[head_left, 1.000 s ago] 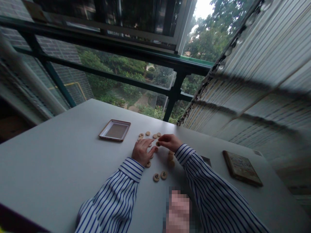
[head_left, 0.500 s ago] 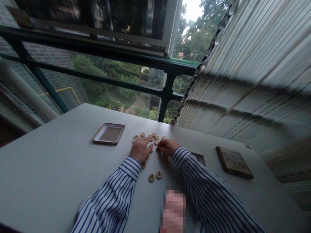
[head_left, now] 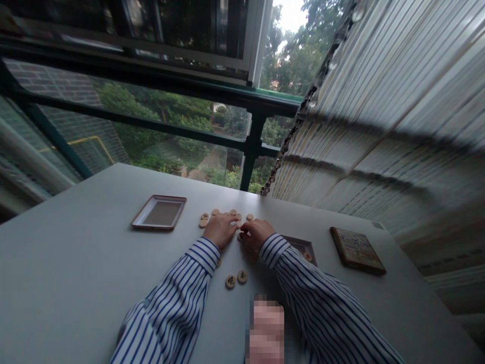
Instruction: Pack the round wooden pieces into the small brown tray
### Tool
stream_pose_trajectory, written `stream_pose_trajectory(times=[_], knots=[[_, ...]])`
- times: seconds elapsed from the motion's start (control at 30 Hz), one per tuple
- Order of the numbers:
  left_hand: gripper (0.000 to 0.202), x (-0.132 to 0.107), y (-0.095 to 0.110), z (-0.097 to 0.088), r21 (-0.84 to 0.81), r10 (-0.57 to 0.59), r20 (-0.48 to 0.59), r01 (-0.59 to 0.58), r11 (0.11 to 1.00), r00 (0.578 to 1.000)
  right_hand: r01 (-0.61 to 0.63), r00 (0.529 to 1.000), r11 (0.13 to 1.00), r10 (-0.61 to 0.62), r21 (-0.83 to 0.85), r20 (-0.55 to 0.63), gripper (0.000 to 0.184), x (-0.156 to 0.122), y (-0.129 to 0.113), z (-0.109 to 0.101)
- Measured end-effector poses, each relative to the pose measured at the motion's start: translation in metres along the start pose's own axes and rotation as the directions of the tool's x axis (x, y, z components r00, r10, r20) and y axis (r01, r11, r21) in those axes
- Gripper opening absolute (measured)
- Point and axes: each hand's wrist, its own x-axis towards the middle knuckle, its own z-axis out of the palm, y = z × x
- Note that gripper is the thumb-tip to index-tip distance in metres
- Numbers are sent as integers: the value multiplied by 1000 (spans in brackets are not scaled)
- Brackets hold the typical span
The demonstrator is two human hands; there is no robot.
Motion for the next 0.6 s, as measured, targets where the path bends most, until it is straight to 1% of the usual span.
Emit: stream_pose_trajectory(times=[0.13, 0.23, 0.47, 0.6], knots=[[22, 0, 0, 3, 21, 23, 5, -23, 1000, 1000, 6, 1000, 1000, -6, 6, -16, 19, -2, 1, -3], [22, 0, 1, 5, 44, 41, 3, -42, 998, 999, -4, 998, 1000, 6, 30, -55, 21, -3, 4, -12], [20, 0, 3, 7, 126, 77, 5, -77, 989, 997, -32, 981, 993, 52, 112, -186, 23, 1, 12, -39], [22, -1, 5, 9, 123, 87, -9, -86, 989, 996, -12, 944, 969, 91, 246, -316, 21, 4, 12, -47]])
